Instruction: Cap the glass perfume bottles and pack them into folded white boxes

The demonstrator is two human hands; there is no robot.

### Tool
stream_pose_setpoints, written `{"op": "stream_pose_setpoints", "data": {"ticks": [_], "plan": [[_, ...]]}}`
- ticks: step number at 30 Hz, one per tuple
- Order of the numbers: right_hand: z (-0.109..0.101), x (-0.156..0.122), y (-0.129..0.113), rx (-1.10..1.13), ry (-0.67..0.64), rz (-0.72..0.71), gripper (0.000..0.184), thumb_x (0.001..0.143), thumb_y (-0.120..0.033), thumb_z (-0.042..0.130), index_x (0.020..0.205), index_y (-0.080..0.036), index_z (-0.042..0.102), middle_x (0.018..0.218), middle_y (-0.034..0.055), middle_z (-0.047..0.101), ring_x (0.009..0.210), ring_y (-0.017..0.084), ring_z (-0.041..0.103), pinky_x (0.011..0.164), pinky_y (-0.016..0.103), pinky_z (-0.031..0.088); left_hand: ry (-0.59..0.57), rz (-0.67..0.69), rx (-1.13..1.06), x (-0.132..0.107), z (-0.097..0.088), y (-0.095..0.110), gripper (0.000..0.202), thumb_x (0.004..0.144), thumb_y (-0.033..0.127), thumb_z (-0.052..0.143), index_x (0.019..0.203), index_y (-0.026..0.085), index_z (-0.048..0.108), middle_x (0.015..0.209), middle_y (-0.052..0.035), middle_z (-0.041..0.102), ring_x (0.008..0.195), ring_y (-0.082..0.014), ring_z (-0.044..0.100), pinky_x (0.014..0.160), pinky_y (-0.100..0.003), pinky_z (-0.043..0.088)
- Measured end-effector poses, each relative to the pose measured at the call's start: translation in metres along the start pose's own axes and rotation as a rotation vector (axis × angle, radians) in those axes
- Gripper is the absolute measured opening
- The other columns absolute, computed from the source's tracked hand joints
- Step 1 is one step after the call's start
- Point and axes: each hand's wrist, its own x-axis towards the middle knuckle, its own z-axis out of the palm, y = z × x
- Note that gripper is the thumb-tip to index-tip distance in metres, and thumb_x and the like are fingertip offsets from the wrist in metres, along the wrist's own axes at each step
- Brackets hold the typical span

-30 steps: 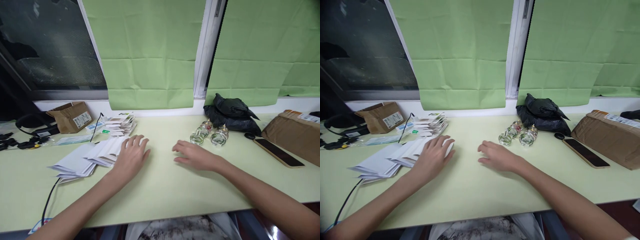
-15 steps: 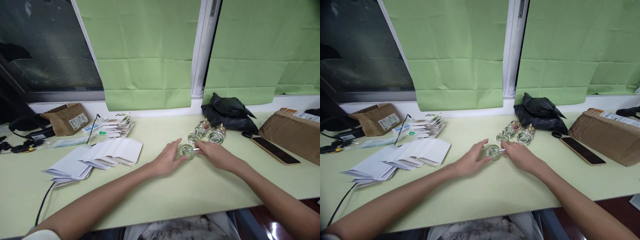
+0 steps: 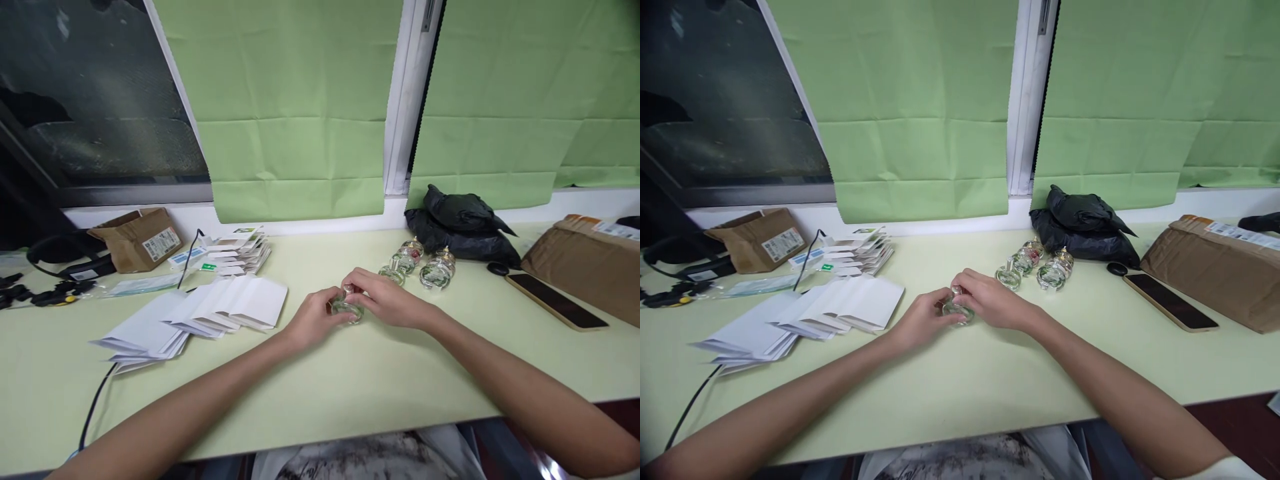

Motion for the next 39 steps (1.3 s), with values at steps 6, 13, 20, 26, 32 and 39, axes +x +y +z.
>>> {"op": "stream_pose_setpoints", "data": {"ticks": [6, 13, 20, 26, 32, 39], "plan": [[0.000, 0.003, 0.003, 0.045, -0.014, -0.025, 0.015, 0.107, -0.027, 0.045, 0.114, -0.026, 0.059, 0.115, 0.0046, 0.063, 0.095, 0.020, 0.063, 0.085, 0.035, 0.050, 0.037, 0.022, -0.027, -0.004, 0.001, -0.002, 0.035, 0.084, 0.049, 0.079, 0.099, 0.018, 0.071, 0.084, 0.0011, 0.068, 0.073, -0.0148, 0.051, 0.064, -0.027, 0.036], [-0.034, -0.003, 0.002, 0.095, 0.136, 0.056, 0.022, 0.106, -0.042, 0.050, 0.117, -0.025, 0.059, 0.118, 0.0069, 0.063, 0.093, 0.021, 0.067, 0.075, 0.033, 0.054, 0.062, -0.011, 0.029, -0.006, 0.001, -0.002, 0.035, 0.084, 0.051, 0.079, 0.096, 0.019, 0.069, 0.085, -0.0003, 0.070, 0.075, -0.0174, 0.058, 0.067, -0.028, 0.041], [-0.008, -0.033, 0.028, -0.236, -0.094, 0.159, 0.015, 0.097, -0.018, 0.053, 0.108, -0.020, 0.063, 0.101, 0.0075, 0.069, 0.095, 0.024, 0.062, 0.081, 0.034, 0.046, 0.081, 0.023, 0.125, -0.007, -0.001, 0.005, 0.031, 0.087, 0.047, 0.077, 0.101, 0.020, 0.069, 0.091, -0.0006, 0.072, 0.079, -0.0176, 0.060, 0.070, -0.028, 0.041], [-0.013, -0.028, 0.018, -0.293, -0.155, 0.158, 0.025, 0.096, -0.027, 0.062, 0.120, -0.021, 0.062, 0.115, 0.0111, 0.069, 0.106, 0.029, 0.061, 0.085, 0.038, 0.046, 0.032, 0.042, 0.093, -0.009, -0.004, 0.007, 0.025, 0.091, 0.042, 0.073, 0.104, 0.020, 0.069, 0.094, -0.0010, 0.072, 0.080, -0.0169, 0.061, 0.069, -0.027, 0.041], [-0.024, 0.009, -0.009, -0.161, -0.132, -0.067, 0.018, 0.107, -0.033, 0.051, 0.118, -0.024, 0.062, 0.113, 0.0079, 0.068, 0.101, 0.024, 0.061, 0.081, 0.035, 0.045, 0.023, 0.054, 0.076, -0.009, -0.003, 0.003, 0.029, 0.093, 0.044, 0.071, 0.107, 0.019, 0.070, 0.086, 0.0000, 0.068, 0.072, -0.0150, 0.053, 0.064, -0.027, 0.038], [-0.021, 0.019, -0.015, -0.302, -0.204, -0.106, 0.012, 0.108, -0.024, 0.049, 0.104, -0.021, 0.060, 0.103, 0.0075, 0.066, 0.090, 0.022, 0.059, 0.070, 0.030, 0.037, 0.039, 0.032, 0.076, -0.009, -0.003, 0.002, 0.028, 0.091, 0.045, 0.072, 0.099, 0.019, 0.069, 0.081, 0.0012, 0.065, 0.070, -0.0145, 0.050, 0.062, -0.027, 0.035]]}}
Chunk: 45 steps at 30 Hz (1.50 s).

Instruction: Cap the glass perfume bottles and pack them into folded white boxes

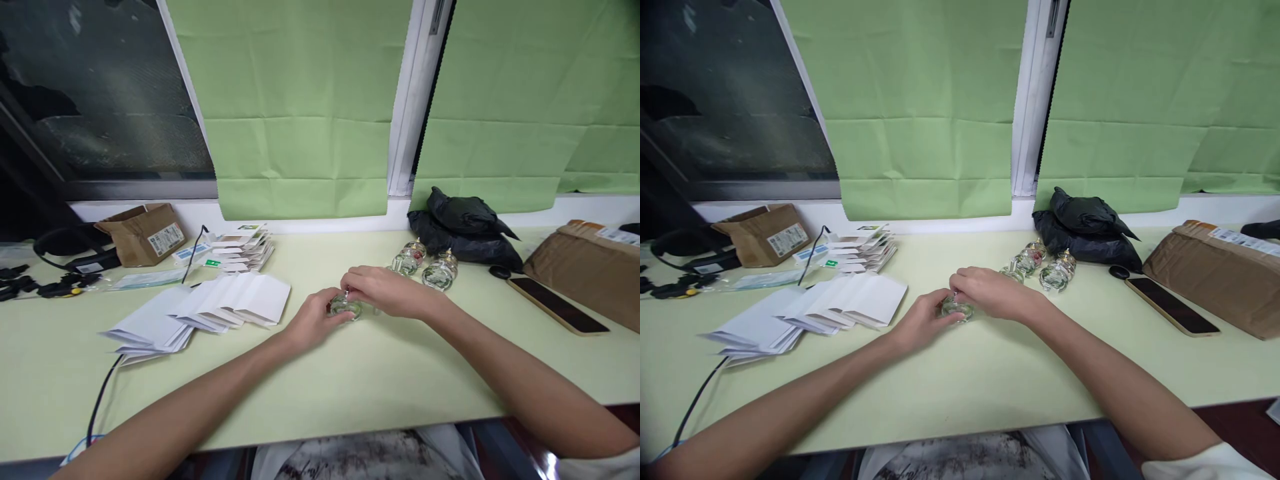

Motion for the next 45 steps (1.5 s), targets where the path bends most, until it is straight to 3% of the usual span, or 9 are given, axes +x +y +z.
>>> {"op": "stream_pose_setpoints", "data": {"ticks": [10, 20, 29, 33, 35, 39, 42, 45], "plan": [[-0.003, 0.003, 0.000, -0.049, -0.084, 0.082, 0.020, 0.109, -0.027, 0.041, 0.098, -0.022, 0.057, 0.094, 0.0076, 0.068, 0.077, 0.021, 0.058, 0.063, 0.031, 0.033, -0.001, 0.022, 0.028, 0.001, 0.000, -0.002, 0.028, 0.091, 0.046, 0.072, 0.099, 0.019, 0.071, 0.081, 0.0002, 0.066, 0.070, -0.0159, 0.052, 0.063, -0.028, 0.036], [-0.014, 0.010, 0.002, 0.008, -0.135, 0.083, 0.014, 0.100, -0.020, 0.051, 0.089, -0.020, 0.060, 0.082, 0.0037, 0.066, 0.067, 0.016, 0.053, 0.060, 0.028, 0.029, -0.004, 0.029, 0.005, 0.002, 0.000, -0.002, 0.030, 0.089, 0.048, 0.073, 0.095, 0.019, 0.071, 0.084, -0.0014, 0.068, 0.073, -0.0166, 0.054, 0.064, -0.028, 0.038], [-0.004, 0.011, 0.006, 0.079, -0.102, 0.089, 0.011, 0.093, -0.019, 0.056, 0.083, -0.020, 0.062, 0.073, 0.0002, 0.064, 0.060, 0.013, 0.049, 0.058, 0.026, 0.028, -0.021, 0.021, -0.045, 0.002, 0.000, 0.000, 0.035, 0.089, 0.049, 0.074, 0.107, 0.019, 0.076, 0.090, -0.0036, 0.074, 0.075, -0.0185, 0.059, 0.067, -0.029, 0.042], [-0.025, 0.013, 0.009, 0.105, -0.013, 0.059, 0.008, 0.090, -0.021, 0.061, 0.083, -0.020, 0.065, 0.071, -0.0017, 0.063, 0.061, 0.013, 0.050, 0.058, 0.026, 0.031, -0.022, 0.033, -0.052, 0.003, -0.001, 0.000, 0.032, 0.089, 0.047, 0.074, 0.105, 0.019, 0.076, 0.092, -0.0030, 0.074, 0.077, -0.0186, 0.060, 0.069, -0.029, 0.043], [-0.044, 0.013, 0.010, 0.140, 0.060, 0.081, 0.012, 0.096, -0.029, 0.059, 0.093, -0.021, 0.068, 0.074, -0.0011, 0.067, 0.064, 0.014, 0.057, 0.062, 0.026, 0.036, -0.021, 0.035, -0.059, 0.003, -0.001, 0.001, 0.031, 0.088, 0.047, 0.076, 0.103, 0.020, 0.075, 0.093, -0.0026, 0.073, 0.080, -0.0187, 0.060, 0.070, -0.029, 0.043], [-0.065, 0.005, 0.012, 0.045, 0.027, 0.072, 0.015, 0.099, -0.031, 0.059, 0.094, -0.023, 0.070, 0.080, 0.0006, 0.071, 0.068, 0.016, 0.060, 0.064, 0.028, 0.038, 0.000, 0.009, -0.045, 0.002, 0.000, 0.000, 0.030, 0.088, 0.046, 0.076, 0.101, 0.020, 0.074, 0.089, -0.0019, 0.071, 0.078, -0.0179, 0.059, 0.068, -0.028, 0.042], [-0.049, -0.008, 0.009, -0.016, 0.042, 0.009, 0.016, 0.101, -0.027, 0.056, 0.097, -0.022, 0.071, 0.097, 0.0057, 0.072, 0.082, 0.020, 0.063, 0.072, 0.031, 0.041, 0.032, -0.008, -0.008, 0.004, 0.000, -0.002, 0.031, 0.088, 0.048, 0.075, 0.103, 0.020, 0.072, 0.085, -0.0010, 0.070, 0.074, -0.0173, 0.057, 0.065, -0.028, 0.041], [-0.015, -0.022, 0.005, 0.008, -0.010, 0.014, 0.014, 0.100, -0.020, 0.056, 0.101, -0.022, 0.070, 0.097, 0.0066, 0.071, 0.087, 0.022, 0.063, 0.075, 0.032, 0.042, 0.040, -0.005, 0.009, 0.007, 0.000, -0.004, 0.031, 0.089, 0.048, 0.073, 0.104, 0.020, 0.071, 0.086, -0.0010, 0.070, 0.075, -0.0173, 0.058, 0.065, -0.028, 0.042]]}}
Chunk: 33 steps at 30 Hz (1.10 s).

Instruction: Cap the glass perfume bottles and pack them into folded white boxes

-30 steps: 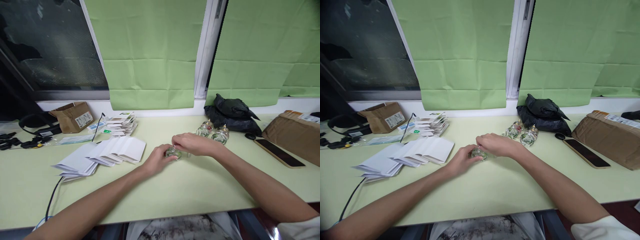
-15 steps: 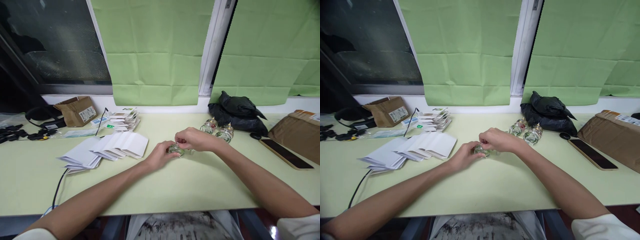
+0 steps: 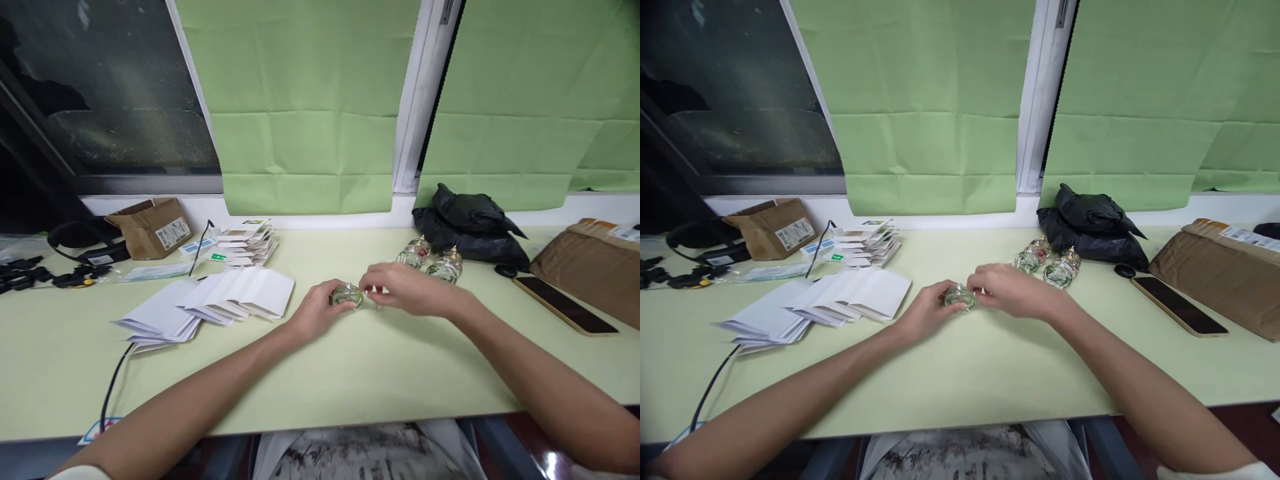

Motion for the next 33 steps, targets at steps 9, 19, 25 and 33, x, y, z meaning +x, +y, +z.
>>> {"op": "stream_pose_setpoints", "data": {"ticks": [9, 19, 25, 33], "plan": [[0.066, -0.014, -0.012, -0.032, -0.061, 0.173, 0.006, 0.104, -0.021, 0.055, 0.100, -0.019, 0.059, 0.100, 0.0087, 0.070, 0.088, 0.024, 0.065, 0.074, 0.032, 0.042, -0.024, -0.035, -0.015, 0.007, -0.013, -0.013, 0.045, 0.083, 0.036, 0.075, 0.124, 0.023, 0.063, 0.118, -0.0047, 0.073, 0.092, -0.0197, 0.068, 0.083, -0.031, 0.052], [0.063, -0.012, -0.010, 0.034, 0.063, 0.250, 0.002, 0.100, -0.021, 0.060, 0.100, -0.021, 0.059, 0.093, 0.0028, 0.068, 0.082, 0.020, 0.063, 0.069, 0.030, 0.039, -0.083, -0.060, 0.094, 0.004, -0.015, -0.011, 0.025, 0.088, 0.040, 0.071, 0.107, 0.023, 0.069, 0.082, 0.0023, 0.065, 0.071, -0.0155, 0.056, 0.063, -0.027, 0.039], [0.047, -0.007, 0.003, 0.096, 0.321, 0.260, 0.030, 0.104, -0.042, 0.060, 0.128, -0.026, 0.054, 0.124, 0.0065, 0.064, 0.083, 0.018, 0.063, 0.077, 0.032, 0.046, 0.000, -0.024, 0.023, 0.007, -0.012, -0.001, 0.026, 0.090, 0.040, 0.072, 0.110, 0.023, 0.070, 0.086, 0.0018, 0.066, 0.078, -0.0168, 0.059, 0.070, -0.028, 0.043], [0.035, -0.042, 0.006, 0.154, 0.440, 0.267, 0.031, 0.106, -0.049, 0.053, 0.121, -0.023, 0.058, 0.100, 0.0056, 0.068, 0.078, 0.020, 0.062, 0.072, 0.033, 0.047, 0.035, 0.111, -0.145, 0.001, -0.009, 0.029, 0.052, 0.092, 0.045, 0.074, 0.139, 0.028, 0.057, 0.120, -0.0048, 0.071, 0.102, -0.0194, 0.065, 0.085, -0.031, 0.053]]}}
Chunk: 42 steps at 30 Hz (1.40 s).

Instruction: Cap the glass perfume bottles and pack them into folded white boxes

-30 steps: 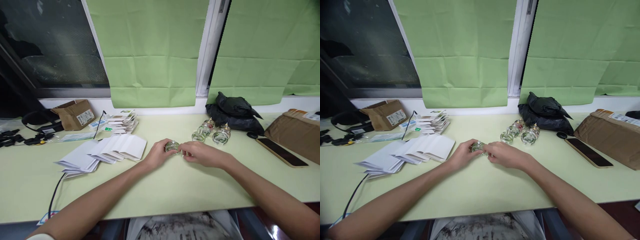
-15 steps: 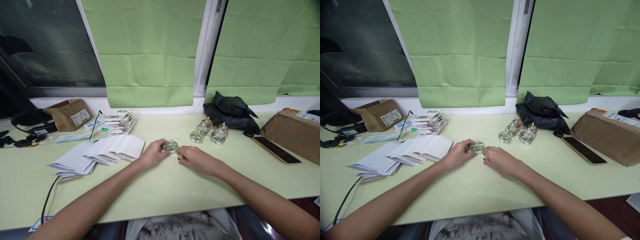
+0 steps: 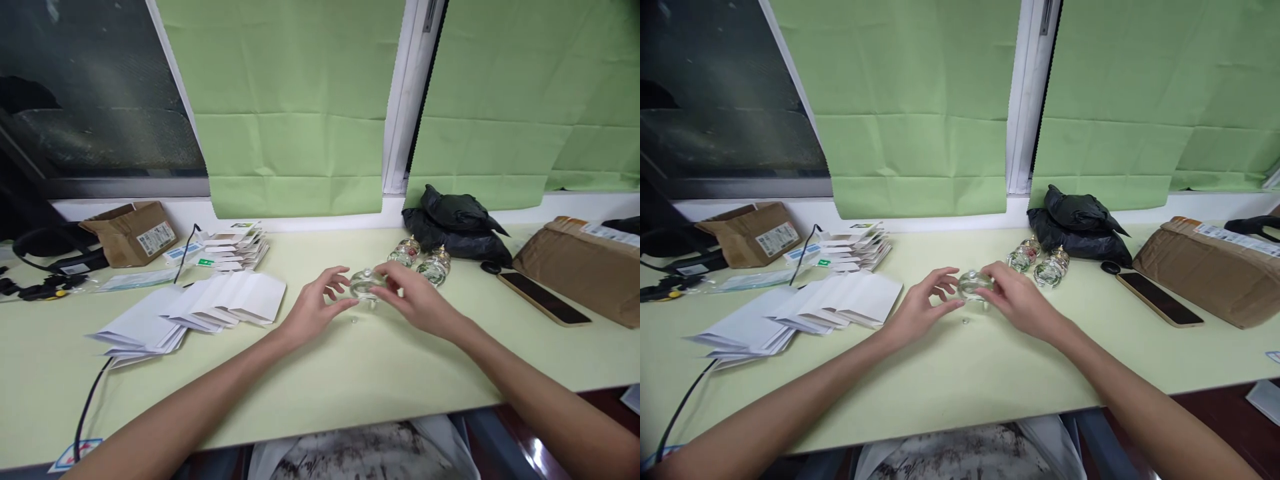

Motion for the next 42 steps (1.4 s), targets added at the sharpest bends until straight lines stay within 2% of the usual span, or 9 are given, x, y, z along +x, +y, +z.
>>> {"op": "stream_pose_setpoints", "data": {"ticks": [6, 11, 20, 25, 29, 32, 35, 38, 42], "plan": [[-0.044, -0.052, 0.055, -0.228, 0.060, 0.264, 0.033, 0.104, -0.055, 0.050, 0.113, -0.024, 0.057, 0.089, 0.0045, 0.068, 0.073, 0.023, 0.063, 0.068, 0.034, 0.046, 0.053, -0.031, 0.083, 0.001, -0.005, -0.009, 0.034, 0.102, 0.042, 0.060, 0.133, 0.028, 0.059, 0.126, -0.0048, 0.068, 0.097, -0.0161, 0.066, 0.078, -0.028, 0.053], [-0.037, -0.070, 0.087, -0.389, 0.086, 0.295, 0.027, 0.105, -0.051, 0.046, 0.105, -0.025, 0.054, 0.106, 0.0084, 0.066, 0.085, 0.025, 0.067, 0.074, 0.036, 0.049, 0.036, -0.039, 0.145, -0.001, -0.008, -0.018, 0.029, 0.104, 0.043, 0.056, 0.128, 0.028, 0.062, 0.125, -0.0038, 0.069, 0.097, -0.0161, 0.065, 0.075, -0.028, 0.052], [-0.026, -0.067, 0.101, -0.398, 0.100, 0.394, 0.026, 0.102, -0.050, 0.049, 0.103, -0.024, 0.054, 0.110, 0.0086, 0.062, 0.078, 0.023, 0.069, 0.075, 0.038, 0.053, -0.017, -0.065, 0.197, -0.004, -0.010, -0.025, 0.029, 0.105, 0.042, 0.053, 0.128, 0.028, 0.062, 0.119, -0.0029, 0.069, 0.098, -0.0168, 0.065, 0.072, -0.028, 0.050], [-0.027, -0.065, 0.091, -0.451, 0.150, 0.434, 0.031, 0.100, -0.051, 0.053, 0.114, -0.023, 0.054, 0.115, 0.0105, 0.059, 0.075, 0.024, 0.067, 0.071, 0.039, 0.053, -0.035, -0.068, 0.222, -0.005, -0.009, -0.028, 0.032, 0.104, 0.044, 0.051, 0.128, 0.026, 0.063, 0.117, -0.0050, 0.070, 0.097, -0.0185, 0.065, 0.076, -0.031, 0.051], [-0.023, -0.055, 0.057, -0.552, 0.275, 0.366, 0.043, 0.099, -0.056, 0.057, 0.123, -0.021, 0.053, 0.121, 0.0174, 0.057, 0.096, 0.034, 0.065, 0.072, 0.042, 0.053, -0.029, -0.087, 0.230, -0.005, -0.009, -0.031, 0.033, 0.104, 0.046, 0.050, 0.127, 0.026, 0.064, 0.115, -0.0054, 0.071, 0.094, -0.0187, 0.065, 0.076, -0.031, 0.052], [-0.007, -0.038, 0.032, -0.289, 0.049, 0.092, 0.041, 0.100, -0.045, 0.061, 0.134, -0.024, 0.052, 0.134, 0.0157, 0.057, 0.120, 0.033, 0.060, 0.097, 0.046, 0.052, -0.030, -0.085, 0.234, -0.005, -0.009, -0.033, 0.034, 0.104, 0.047, 0.051, 0.127, 0.025, 0.063, 0.114, -0.0058, 0.071, 0.093, -0.0189, 0.066, 0.076, -0.031, 0.052], [0.015, -0.020, 0.022, -0.084, -0.185, 0.003, 0.059, 0.096, -0.043, 0.069, 0.147, -0.027, 0.045, 0.144, 0.0132, 0.055, 0.132, 0.032, 0.054, 0.107, 0.046, 0.048, -0.028, -0.086, 0.241, -0.006, -0.011, -0.033, 0.034, 0.104, 0.046, 0.051, 0.129, 0.025, 0.063, 0.114, -0.0056, 0.071, 0.095, -0.0191, 0.066, 0.077, -0.031, 0.052], [0.031, -0.009, 0.021, -0.015, -0.291, 0.001, 0.042, 0.099, -0.037, 0.066, 0.137, -0.024, 0.054, 0.128, 0.0106, 0.064, 0.120, 0.028, 0.059, 0.101, 0.043, 0.049, -0.036, -0.090, 0.251, -0.005, -0.012, -0.034, 0.034, 0.104, 0.045, 0.051, 0.130, 0.025, 0.062, 0.116, -0.0053, 0.071, 0.096, -0.0191, 0.066, 0.078, -0.031, 0.052], [0.041, -0.007, 0.016, 0.017, -0.311, -0.030, 0.022, 0.103, -0.035, 0.061, 0.122, -0.023, 0.060, 0.116, 0.0077, 0.064, 0.105, 0.024, 0.061, 0.091, 0.037, 0.049, -0.040, -0.086, 0.256, -0.005, -0.013, -0.034, 0.032, 0.104, 0.044, 0.052, 0.129, 0.025, 0.062, 0.115, -0.0047, 0.071, 0.095, -0.0184, 0.066, 0.079, -0.031, 0.052]]}}
